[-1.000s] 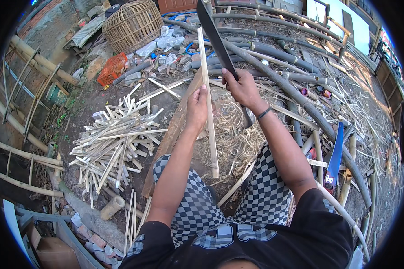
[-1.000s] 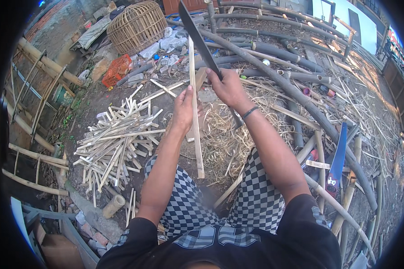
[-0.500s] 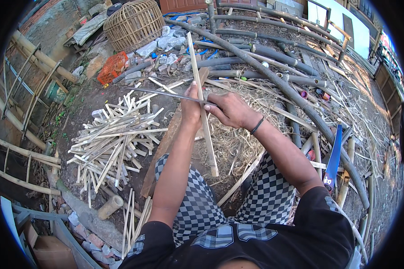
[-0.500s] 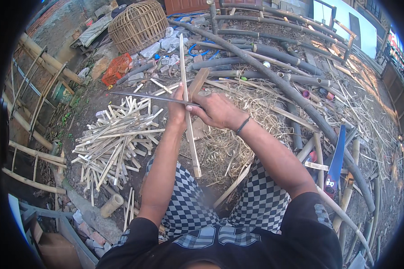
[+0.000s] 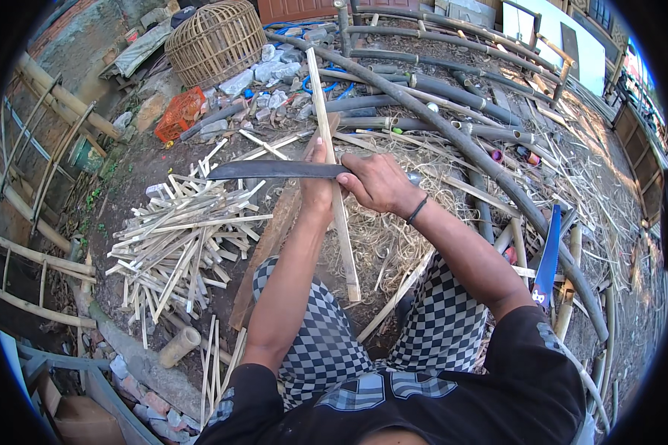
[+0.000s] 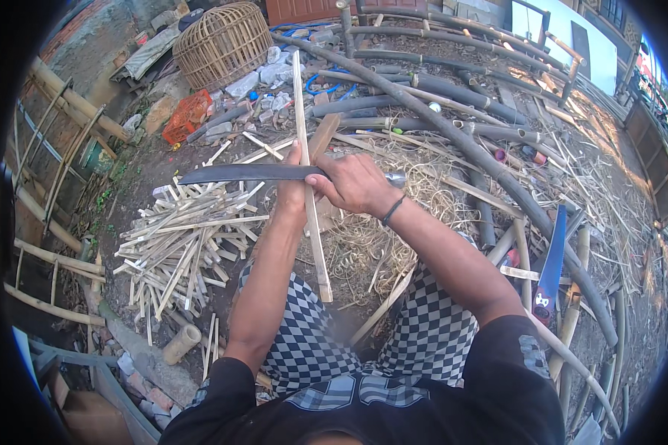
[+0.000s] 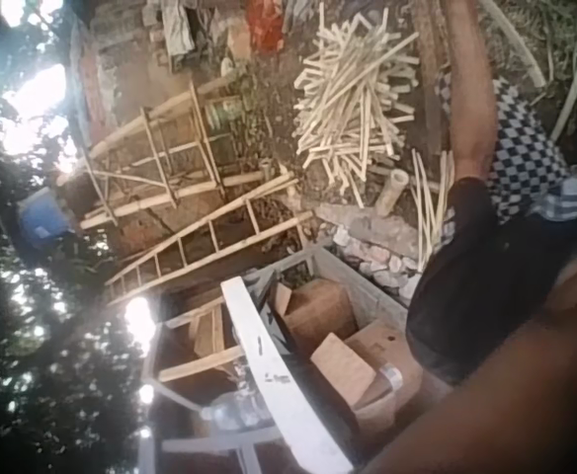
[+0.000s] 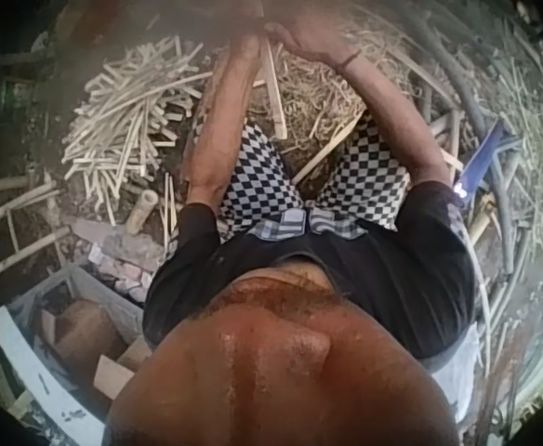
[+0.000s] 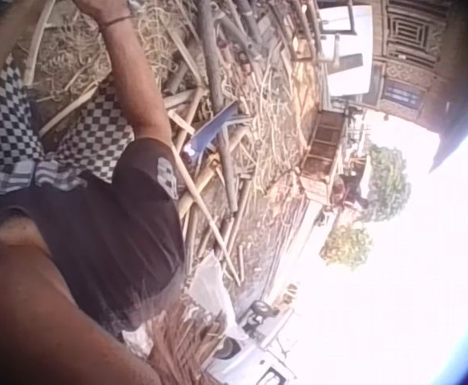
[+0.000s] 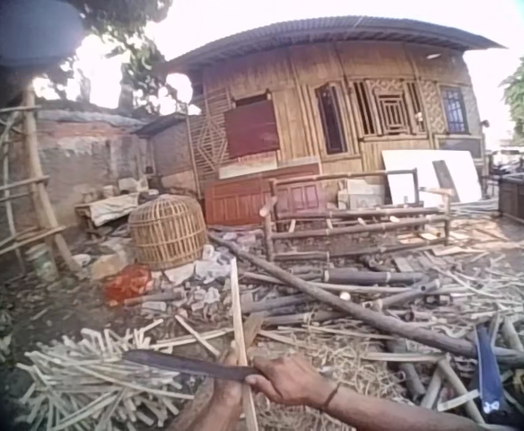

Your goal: Shaving thin strips from a bamboo piece using a large knife or machete.

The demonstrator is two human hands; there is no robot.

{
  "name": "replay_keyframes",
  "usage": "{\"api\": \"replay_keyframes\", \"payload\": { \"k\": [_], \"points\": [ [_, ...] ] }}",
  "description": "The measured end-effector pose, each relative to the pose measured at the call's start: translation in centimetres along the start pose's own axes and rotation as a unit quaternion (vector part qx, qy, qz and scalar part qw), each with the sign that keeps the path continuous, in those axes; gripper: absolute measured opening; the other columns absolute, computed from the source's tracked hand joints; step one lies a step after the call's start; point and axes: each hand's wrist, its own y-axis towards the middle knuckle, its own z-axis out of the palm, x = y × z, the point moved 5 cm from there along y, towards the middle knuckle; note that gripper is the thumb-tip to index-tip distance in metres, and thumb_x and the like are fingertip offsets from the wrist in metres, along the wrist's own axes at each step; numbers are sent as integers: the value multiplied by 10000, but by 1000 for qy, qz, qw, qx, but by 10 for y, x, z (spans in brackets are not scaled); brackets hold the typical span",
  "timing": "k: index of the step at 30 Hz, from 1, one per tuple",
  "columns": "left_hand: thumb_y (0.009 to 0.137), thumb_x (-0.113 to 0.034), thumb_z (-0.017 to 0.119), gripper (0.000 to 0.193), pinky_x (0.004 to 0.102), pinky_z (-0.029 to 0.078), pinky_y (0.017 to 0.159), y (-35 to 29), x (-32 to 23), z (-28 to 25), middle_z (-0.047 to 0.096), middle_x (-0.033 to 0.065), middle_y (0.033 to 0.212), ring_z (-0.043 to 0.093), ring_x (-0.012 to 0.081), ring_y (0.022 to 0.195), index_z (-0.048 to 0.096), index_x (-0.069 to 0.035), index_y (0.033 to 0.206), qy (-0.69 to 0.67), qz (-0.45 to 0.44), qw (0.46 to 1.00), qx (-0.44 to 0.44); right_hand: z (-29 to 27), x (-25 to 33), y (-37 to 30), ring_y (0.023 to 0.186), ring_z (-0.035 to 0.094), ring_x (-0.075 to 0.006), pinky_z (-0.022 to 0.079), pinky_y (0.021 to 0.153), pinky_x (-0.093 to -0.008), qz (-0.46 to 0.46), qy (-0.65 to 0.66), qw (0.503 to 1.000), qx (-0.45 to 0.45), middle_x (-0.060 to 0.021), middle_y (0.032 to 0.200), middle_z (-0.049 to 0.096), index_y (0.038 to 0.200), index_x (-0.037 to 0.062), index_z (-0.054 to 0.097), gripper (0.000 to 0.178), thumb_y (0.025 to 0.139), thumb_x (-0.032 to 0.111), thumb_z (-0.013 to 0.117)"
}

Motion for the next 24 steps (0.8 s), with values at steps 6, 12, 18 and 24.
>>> {"api": "replay_keyframes", "payload": {
  "k": [6,12,18,24],
  "points": [
    [1043,-456,431,427,266,303,310,-4,-3,7,475,-16,542,401,94,355,557,-112,822,11,13,999,-40,0,-2,3,706,647,-430,500,659,-529,-2,-14,1000,-9,-187,689,656,947,52,597,483,1000,500,424],
    [1068,-385,403,408,265,301,298,-14,-6,15,458,-9,518,375,86,336,550,-101,815,53,31,998,-8,-8,-13,12,724,628,-453,485,672,-540,50,-28,998,-34,-225,695,632,852,37,621,544,997,517,410],
    [1070,-378,409,395,259,300,298,-12,-8,12,451,-14,514,375,84,334,555,-97,834,86,44,995,-1,-8,-6,6,647,590,-471,464,607,-544,-14,-34,998,-49,-219,644,583,834,37,571,449,1007,422,417],
    [1066,-366,422,355,254,306,307,-20,-8,21,450,-15,515,396,83,340,549,-91,880,87,43,995,14,-12,-24,16,680,604,-467,471,636,-541,25,-40,996,-81,-231,667,603,860,31,601,478,1000,454,428]
  ]
}}
